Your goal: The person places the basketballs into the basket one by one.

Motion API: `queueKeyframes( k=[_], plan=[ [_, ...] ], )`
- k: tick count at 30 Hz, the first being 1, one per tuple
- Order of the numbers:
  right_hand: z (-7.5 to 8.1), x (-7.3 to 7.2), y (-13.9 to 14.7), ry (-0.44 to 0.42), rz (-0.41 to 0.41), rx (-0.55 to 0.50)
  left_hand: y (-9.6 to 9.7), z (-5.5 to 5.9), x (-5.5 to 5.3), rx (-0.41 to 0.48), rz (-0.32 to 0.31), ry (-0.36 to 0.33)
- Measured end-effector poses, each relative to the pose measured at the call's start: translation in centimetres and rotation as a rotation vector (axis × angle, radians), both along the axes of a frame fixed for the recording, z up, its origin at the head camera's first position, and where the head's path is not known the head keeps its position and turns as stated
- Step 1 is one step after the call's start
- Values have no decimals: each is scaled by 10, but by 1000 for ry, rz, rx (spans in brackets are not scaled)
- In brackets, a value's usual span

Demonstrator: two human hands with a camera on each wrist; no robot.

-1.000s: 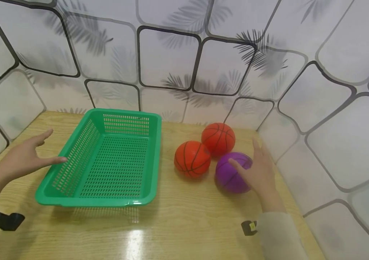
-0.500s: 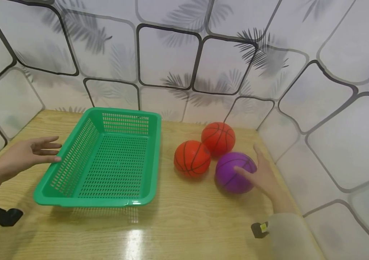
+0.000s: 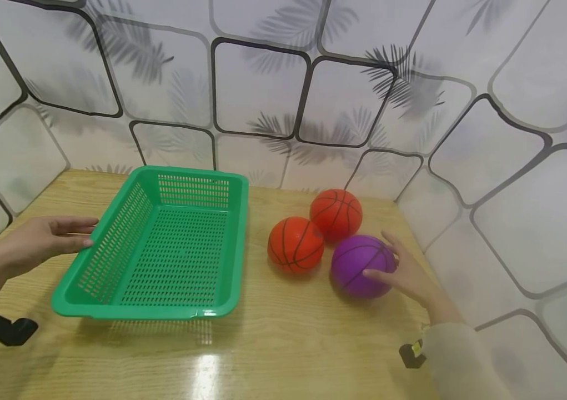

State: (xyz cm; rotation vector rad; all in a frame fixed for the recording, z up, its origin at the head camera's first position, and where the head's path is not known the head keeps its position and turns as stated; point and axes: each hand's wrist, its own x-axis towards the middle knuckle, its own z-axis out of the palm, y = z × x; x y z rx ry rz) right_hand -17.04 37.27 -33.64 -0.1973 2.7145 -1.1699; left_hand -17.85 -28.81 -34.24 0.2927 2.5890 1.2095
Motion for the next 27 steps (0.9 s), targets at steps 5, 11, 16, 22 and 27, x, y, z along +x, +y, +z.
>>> queueKeyframes(
  k=[5,11,16,22,27],
  plan=[
    [-3,-1,2,-3,4,6,3,0,0,-6,3,-8],
    [-5,0,3,14,-2,2,5,1,-1,-9,10,-23],
    [-8,-2,6,31,-4,11,5,2,0,-14,11,-28],
    [-8,-1,8,64,4,27,5,2,1,5,11,-16],
    [-6,4,13,126,-24,76,5,0,0,2,15,-6]
  ],
)
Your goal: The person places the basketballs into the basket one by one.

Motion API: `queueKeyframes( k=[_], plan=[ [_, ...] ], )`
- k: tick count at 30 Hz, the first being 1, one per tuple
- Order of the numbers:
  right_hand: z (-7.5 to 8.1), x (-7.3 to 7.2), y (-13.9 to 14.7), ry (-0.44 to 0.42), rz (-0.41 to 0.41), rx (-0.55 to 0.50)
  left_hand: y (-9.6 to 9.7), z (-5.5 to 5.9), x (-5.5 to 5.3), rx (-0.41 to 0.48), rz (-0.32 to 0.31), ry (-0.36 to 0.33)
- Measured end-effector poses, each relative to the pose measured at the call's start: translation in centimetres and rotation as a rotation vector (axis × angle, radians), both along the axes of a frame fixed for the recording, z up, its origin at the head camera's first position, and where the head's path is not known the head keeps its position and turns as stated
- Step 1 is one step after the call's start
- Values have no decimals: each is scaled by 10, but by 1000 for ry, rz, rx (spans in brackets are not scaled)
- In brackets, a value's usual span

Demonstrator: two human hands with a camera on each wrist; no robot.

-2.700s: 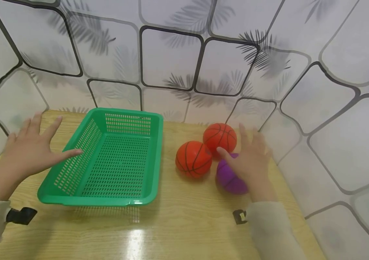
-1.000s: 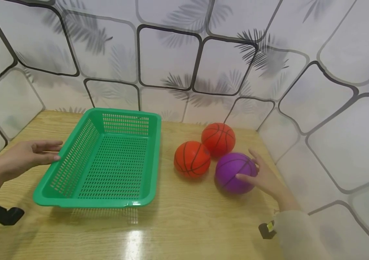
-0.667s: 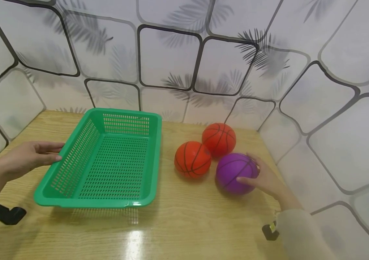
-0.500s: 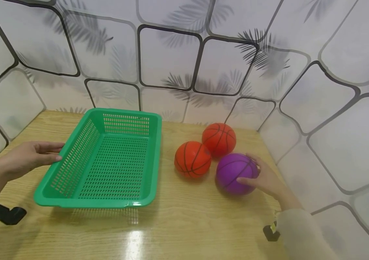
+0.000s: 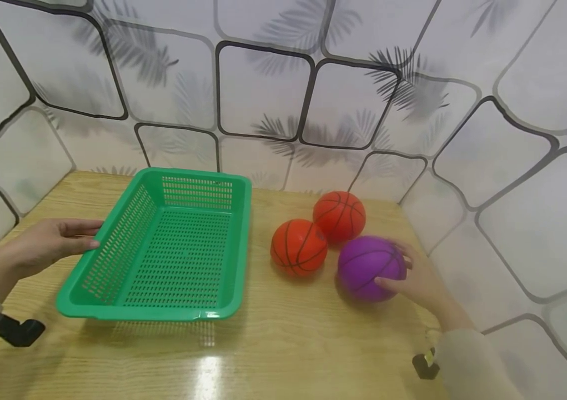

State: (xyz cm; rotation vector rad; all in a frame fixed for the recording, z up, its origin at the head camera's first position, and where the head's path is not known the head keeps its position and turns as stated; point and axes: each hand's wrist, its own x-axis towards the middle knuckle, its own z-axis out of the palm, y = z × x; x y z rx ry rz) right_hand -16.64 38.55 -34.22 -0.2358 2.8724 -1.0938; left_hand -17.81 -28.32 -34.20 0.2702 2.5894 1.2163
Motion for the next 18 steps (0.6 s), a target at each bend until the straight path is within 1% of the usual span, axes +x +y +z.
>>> queueKeyframes(
  k=[3,7,11,14,18],
  plan=[
    [2,3,3,55,-5,-24,1,-1,-1,2,5,-2],
    [5,5,4,162,15,-64,1,-1,-1,8,9,-12],
    [9,5,3,245,43,-140,1,-1,0,5,8,-13],
    [14,3,1,271,76,-230,0,-2,0,1,11,-13],
    [21,-2,-3,265,111,-377,-1,-3,0,3,11,-15]
  ],
)
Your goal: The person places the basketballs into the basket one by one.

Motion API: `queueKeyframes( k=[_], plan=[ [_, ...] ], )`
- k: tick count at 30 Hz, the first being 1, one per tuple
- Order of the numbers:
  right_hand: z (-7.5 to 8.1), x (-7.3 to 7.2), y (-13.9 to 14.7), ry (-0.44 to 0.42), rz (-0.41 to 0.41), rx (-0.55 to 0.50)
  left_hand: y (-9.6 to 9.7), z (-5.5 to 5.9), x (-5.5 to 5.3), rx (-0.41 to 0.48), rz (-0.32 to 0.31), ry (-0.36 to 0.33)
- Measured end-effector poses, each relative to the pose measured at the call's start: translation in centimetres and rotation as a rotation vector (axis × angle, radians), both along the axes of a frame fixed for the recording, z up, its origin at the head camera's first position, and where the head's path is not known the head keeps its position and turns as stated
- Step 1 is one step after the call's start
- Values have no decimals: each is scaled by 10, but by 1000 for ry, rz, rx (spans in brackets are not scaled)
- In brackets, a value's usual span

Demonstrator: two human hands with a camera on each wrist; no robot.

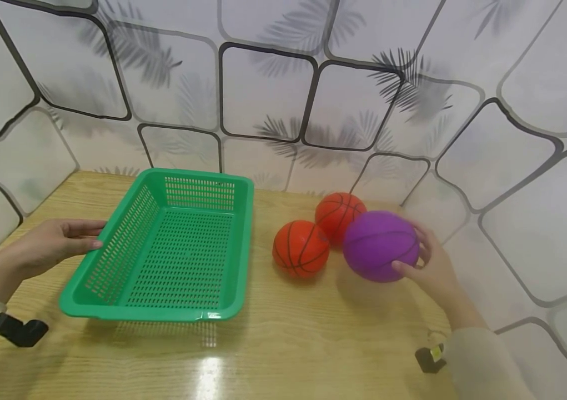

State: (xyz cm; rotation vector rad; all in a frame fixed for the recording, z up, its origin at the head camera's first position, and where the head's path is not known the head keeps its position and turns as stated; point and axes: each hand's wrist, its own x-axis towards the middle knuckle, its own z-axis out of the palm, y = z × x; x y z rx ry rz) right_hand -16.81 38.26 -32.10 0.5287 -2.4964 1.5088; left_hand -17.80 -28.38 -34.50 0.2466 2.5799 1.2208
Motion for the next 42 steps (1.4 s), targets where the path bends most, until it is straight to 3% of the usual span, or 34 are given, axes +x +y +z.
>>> queueKeyframes(
  k=[9,18,28,34,42],
  plan=[
    [16,-16,-27,-2,67,-230,2,0,0,10,2,1],
    [24,-42,-76,-3,139,-410,4,-1,-2,52,5,-21],
    [38,-69,-136,-38,160,-436,4,-1,-3,74,-11,-9],
    [41,-82,-169,-9,207,-413,3,0,-3,90,-17,-5],
    [41,-98,-215,-10,230,-361,1,-2,1,46,-7,12]
  ],
)
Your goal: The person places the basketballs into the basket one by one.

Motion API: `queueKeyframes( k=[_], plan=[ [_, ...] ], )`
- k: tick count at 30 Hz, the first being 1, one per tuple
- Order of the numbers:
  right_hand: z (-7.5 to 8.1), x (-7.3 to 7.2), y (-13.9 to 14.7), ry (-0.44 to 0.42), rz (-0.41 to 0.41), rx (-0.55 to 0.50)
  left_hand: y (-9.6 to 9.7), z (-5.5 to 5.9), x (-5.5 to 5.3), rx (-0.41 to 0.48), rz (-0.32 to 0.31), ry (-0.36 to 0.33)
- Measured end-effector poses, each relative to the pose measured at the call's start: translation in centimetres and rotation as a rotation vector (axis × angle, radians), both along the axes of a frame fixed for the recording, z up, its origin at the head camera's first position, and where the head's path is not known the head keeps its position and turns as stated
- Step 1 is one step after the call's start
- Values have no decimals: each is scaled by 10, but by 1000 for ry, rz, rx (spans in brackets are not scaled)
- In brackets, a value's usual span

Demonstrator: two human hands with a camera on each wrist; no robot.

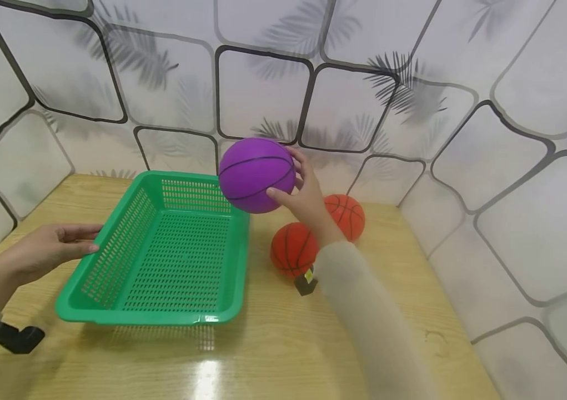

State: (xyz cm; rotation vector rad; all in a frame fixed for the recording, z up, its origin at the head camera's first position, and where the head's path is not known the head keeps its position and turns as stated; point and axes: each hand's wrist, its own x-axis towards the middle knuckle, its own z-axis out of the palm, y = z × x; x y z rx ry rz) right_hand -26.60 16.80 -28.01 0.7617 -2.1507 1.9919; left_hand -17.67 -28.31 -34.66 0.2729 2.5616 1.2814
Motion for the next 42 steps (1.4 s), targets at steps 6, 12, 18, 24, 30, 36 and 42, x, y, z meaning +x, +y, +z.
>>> queueKeyframes(
  k=[6,12,18,24,30,36,42],
  plan=[
    [-3,-10,-31,1,-10,42,1,0,0,14,8,-26],
    [-6,-18,-64,-33,-5,61,0,0,0,20,7,-23],
    [-9,-20,-96,-58,13,95,-2,-2,2,-22,6,-3],
    [-13,-21,-119,-81,1,131,-2,-1,3,-26,10,-1],
    [-20,-24,-135,-126,-21,179,0,0,1,-28,6,-4],
    [-31,-24,-153,-134,-30,244,0,1,0,-2,6,-22],
    [-45,-24,-168,-139,-79,311,1,1,1,5,9,-21]
  ],
)
